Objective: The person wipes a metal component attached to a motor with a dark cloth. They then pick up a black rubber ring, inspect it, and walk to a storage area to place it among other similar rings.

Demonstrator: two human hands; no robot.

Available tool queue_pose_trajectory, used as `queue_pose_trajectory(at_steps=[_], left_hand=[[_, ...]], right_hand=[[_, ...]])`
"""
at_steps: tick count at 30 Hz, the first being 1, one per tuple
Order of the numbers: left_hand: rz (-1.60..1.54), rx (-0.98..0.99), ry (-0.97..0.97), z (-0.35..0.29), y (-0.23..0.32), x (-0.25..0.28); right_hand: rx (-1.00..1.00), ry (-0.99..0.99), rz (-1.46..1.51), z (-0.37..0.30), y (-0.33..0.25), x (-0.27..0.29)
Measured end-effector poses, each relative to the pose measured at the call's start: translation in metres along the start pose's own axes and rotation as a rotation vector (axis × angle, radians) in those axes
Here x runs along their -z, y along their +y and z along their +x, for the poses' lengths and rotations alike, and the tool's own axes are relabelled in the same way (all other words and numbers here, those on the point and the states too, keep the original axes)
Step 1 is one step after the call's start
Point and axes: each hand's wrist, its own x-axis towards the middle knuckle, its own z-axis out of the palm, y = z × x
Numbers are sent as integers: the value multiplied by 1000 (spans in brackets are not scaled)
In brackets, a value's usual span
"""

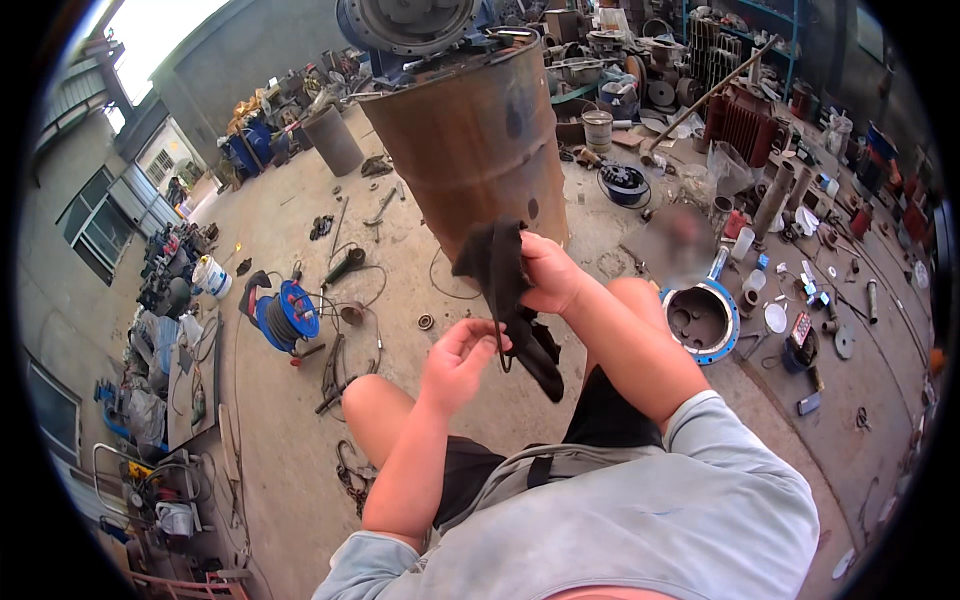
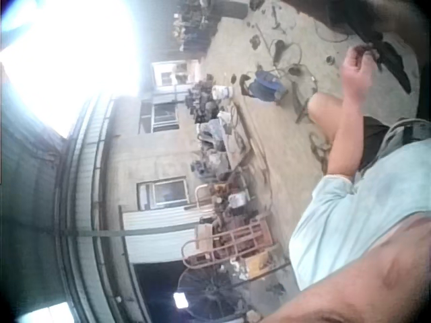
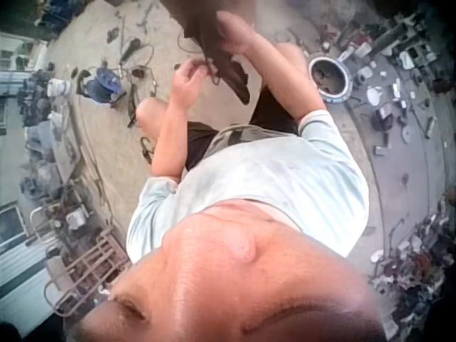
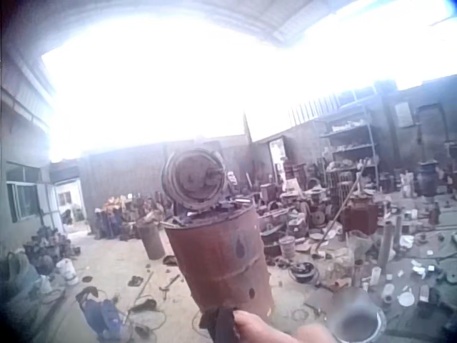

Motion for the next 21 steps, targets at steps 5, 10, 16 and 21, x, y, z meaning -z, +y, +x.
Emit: queue_pose_trajectory(at_steps=[5,10,16,21], left_hand=[[-60,-106,84,9,11,-1],[-6,-148,219,57,27,27],[-239,-64,193,114,-6,62],[-365,71,282,115,-43,72]], right_hand=[[-11,10,-490,28,-24,2],[319,-80,-1137,47,-36,3],[45,60,-82,85,12,88],[-147,223,295,80,35,114]])
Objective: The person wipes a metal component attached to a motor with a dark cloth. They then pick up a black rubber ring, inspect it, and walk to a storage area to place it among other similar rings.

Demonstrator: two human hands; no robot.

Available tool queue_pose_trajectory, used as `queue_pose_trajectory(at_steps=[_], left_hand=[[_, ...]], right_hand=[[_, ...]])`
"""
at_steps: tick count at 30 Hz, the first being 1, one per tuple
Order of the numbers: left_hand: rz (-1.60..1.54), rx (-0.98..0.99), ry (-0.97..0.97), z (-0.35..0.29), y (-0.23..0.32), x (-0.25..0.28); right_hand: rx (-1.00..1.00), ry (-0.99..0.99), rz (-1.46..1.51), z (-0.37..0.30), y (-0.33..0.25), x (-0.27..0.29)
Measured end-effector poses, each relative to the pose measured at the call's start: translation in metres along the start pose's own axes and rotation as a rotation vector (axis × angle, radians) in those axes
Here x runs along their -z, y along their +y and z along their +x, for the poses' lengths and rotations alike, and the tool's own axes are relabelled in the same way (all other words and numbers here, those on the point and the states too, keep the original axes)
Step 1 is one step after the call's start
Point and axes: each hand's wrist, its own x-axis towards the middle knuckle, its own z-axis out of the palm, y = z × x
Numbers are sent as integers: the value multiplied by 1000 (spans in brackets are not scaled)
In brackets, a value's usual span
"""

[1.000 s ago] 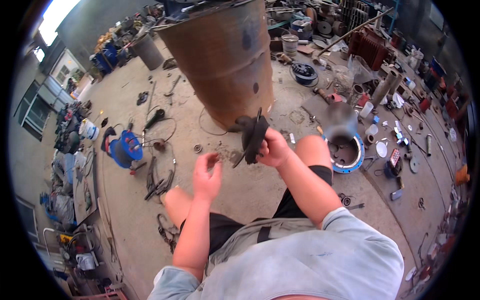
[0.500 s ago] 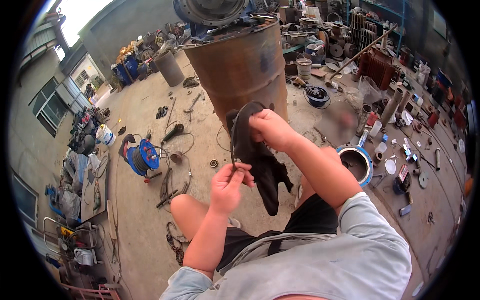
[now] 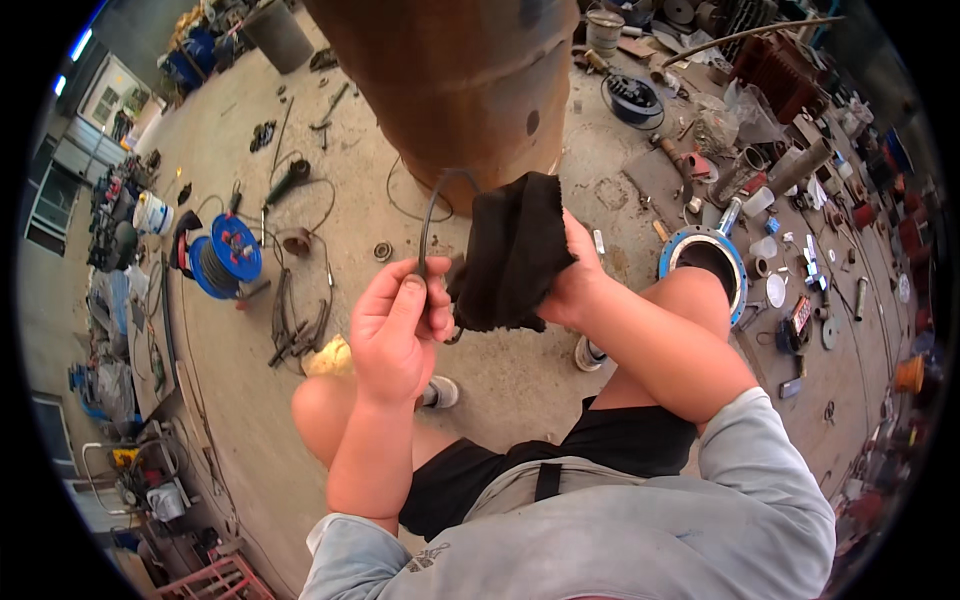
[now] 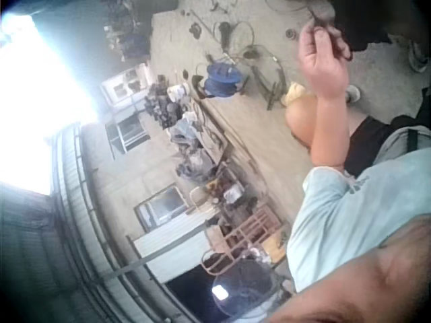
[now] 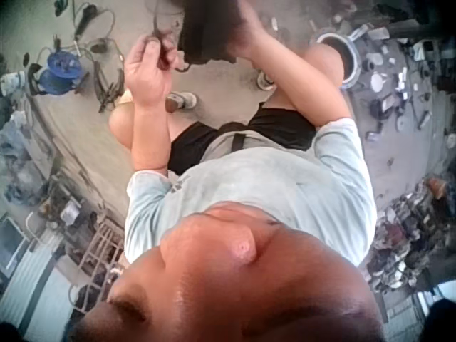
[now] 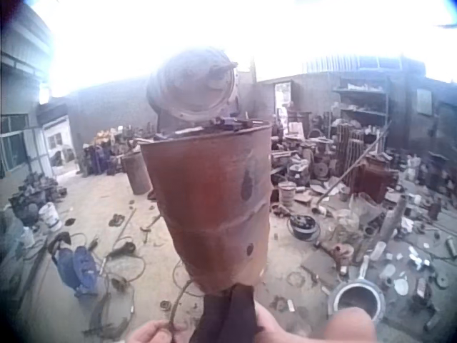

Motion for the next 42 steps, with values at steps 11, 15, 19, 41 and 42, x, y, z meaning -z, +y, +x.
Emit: queue_pose_trajectory(at_steps=[11,15,19,41,42], left_hand=[[705,110,35,28,-11,-6],[1015,-54,-45,24,-15,-12],[986,58,-42,15,-13,-24],[1000,255,-260,6,-20,-17],[1111,176,-365,1,-9,-17]], right_hand=[[-13,198,-413,10,25,12],[95,217,-542,9,20,19],[266,327,-433,11,1,10],[422,358,-648,2,-14,14],[466,308,-516,5,-18,9]])
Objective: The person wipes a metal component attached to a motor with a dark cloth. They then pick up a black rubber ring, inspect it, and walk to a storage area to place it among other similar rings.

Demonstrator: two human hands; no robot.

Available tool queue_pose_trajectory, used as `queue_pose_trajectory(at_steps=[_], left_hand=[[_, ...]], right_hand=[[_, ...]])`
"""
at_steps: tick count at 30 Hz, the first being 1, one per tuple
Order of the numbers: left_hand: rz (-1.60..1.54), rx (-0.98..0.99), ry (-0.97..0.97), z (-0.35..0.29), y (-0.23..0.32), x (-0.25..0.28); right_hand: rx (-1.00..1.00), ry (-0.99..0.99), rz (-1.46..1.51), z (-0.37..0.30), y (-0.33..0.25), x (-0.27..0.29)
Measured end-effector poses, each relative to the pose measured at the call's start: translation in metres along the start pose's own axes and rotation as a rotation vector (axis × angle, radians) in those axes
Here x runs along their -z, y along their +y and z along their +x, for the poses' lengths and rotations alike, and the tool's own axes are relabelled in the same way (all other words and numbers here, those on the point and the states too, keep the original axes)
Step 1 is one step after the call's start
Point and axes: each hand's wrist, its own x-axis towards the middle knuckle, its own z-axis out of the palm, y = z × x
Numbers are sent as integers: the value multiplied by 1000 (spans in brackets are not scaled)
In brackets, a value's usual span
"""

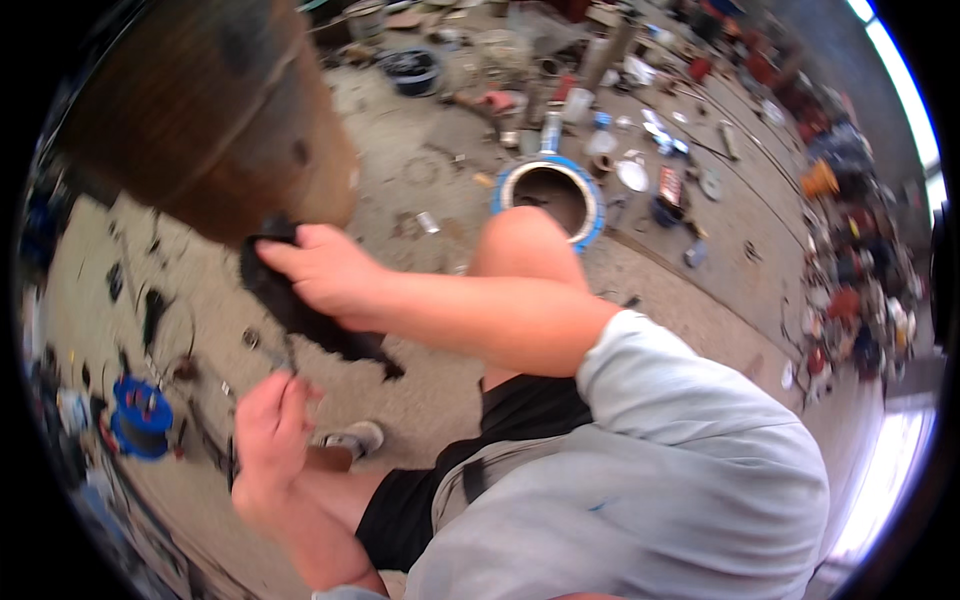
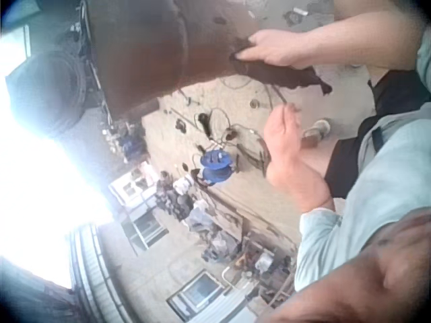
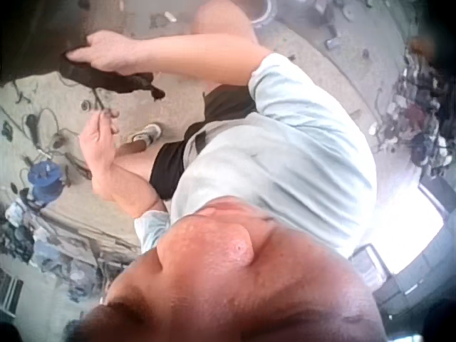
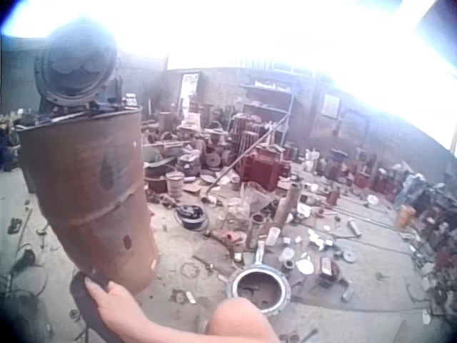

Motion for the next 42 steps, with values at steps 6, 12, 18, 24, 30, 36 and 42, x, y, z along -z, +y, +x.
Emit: queue_pose_trajectory(at_steps=[6,12,18,24,30,36,42], left_hand=[[308,-211,-267,-11,5,6],[-195,28,-60,14,19,-56],[-509,56,274,39,3,-30],[-116,81,387,26,6,31],[-353,105,1045,-16,9,40],[-575,154,598,-4,-60,66],[-904,186,336,8,-86,55]], right_hand=[[75,218,168,24,-34,29],[123,265,-207,30,-15,12],[33,157,-56,23,-34,-5],[317,108,-826,103,-50,41],[338,3,-1249,46,-73,59],[936,672,-796,-78,-193,228],[766,880,-274,-353,-187,408]])
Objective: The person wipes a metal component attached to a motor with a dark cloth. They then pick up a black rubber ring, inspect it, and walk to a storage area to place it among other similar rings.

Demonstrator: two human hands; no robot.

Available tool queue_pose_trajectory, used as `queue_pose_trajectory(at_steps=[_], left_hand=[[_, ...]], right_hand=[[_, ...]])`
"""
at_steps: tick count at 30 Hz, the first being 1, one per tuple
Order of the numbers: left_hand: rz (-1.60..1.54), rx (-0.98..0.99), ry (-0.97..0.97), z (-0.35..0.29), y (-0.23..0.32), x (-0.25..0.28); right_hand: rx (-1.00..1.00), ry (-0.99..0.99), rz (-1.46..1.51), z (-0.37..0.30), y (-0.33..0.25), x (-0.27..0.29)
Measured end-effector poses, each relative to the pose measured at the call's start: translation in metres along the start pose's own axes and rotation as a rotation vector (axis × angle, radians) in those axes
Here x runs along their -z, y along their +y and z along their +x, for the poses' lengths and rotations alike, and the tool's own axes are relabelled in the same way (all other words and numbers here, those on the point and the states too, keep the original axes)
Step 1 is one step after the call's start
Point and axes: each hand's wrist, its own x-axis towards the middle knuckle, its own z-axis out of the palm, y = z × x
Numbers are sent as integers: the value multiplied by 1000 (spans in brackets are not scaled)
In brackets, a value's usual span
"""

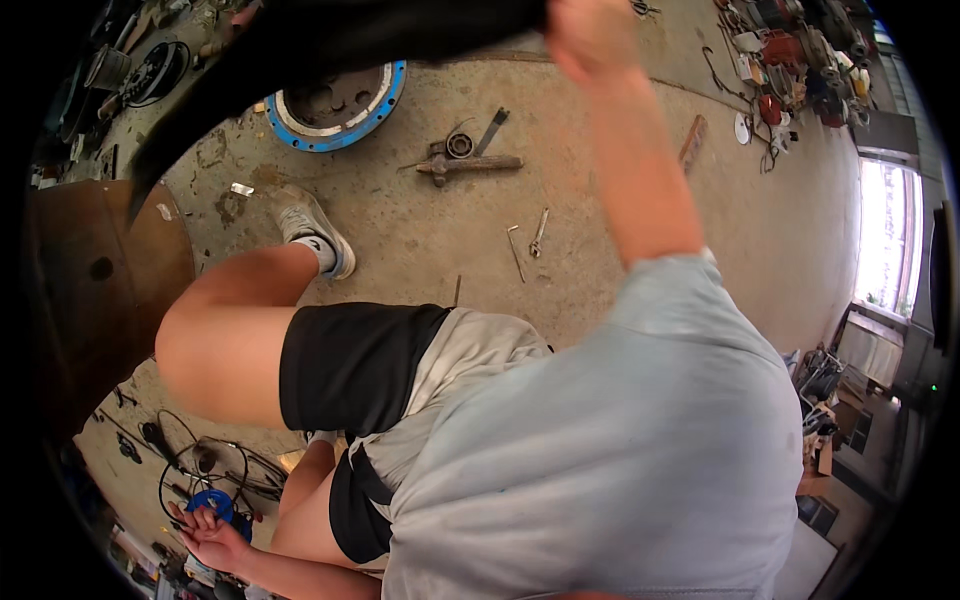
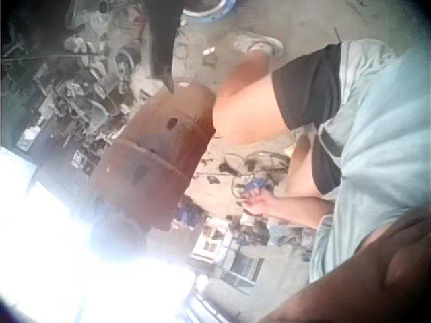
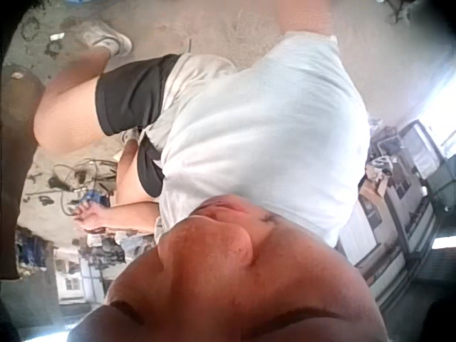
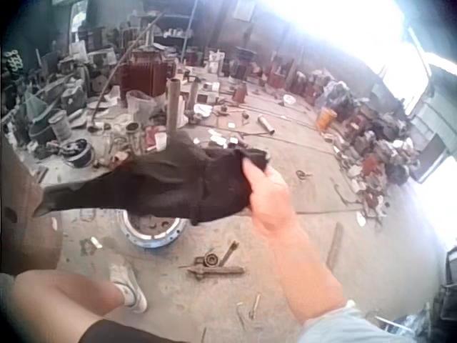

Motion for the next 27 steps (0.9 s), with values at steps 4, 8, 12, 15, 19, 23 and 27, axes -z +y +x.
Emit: queue_pose_trajectory(at_steps=[4,8,12,15,19,23,27], left_hand=[[-74,115,-133,14,3,17],[-96,191,-211,22,0,-7],[-82,211,-264,34,7,-44],[-53,223,-347,26,10,-65],[-85,204,-236,17,5,-32],[-57,143,-52,-11,-14,-5],[-12,95,145,-9,-10,-52]], right_hand=[[-122,466,-104,-83,-3,156],[-368,706,-306,-139,49,253],[-571,1023,-500,-180,163,352],[-708,1112,-291,-213,213,357],[-1051,439,-360,-237,244,243],[-1153,262,-266,-234,237,110],[-929,-108,-408,-211,284,-12]])
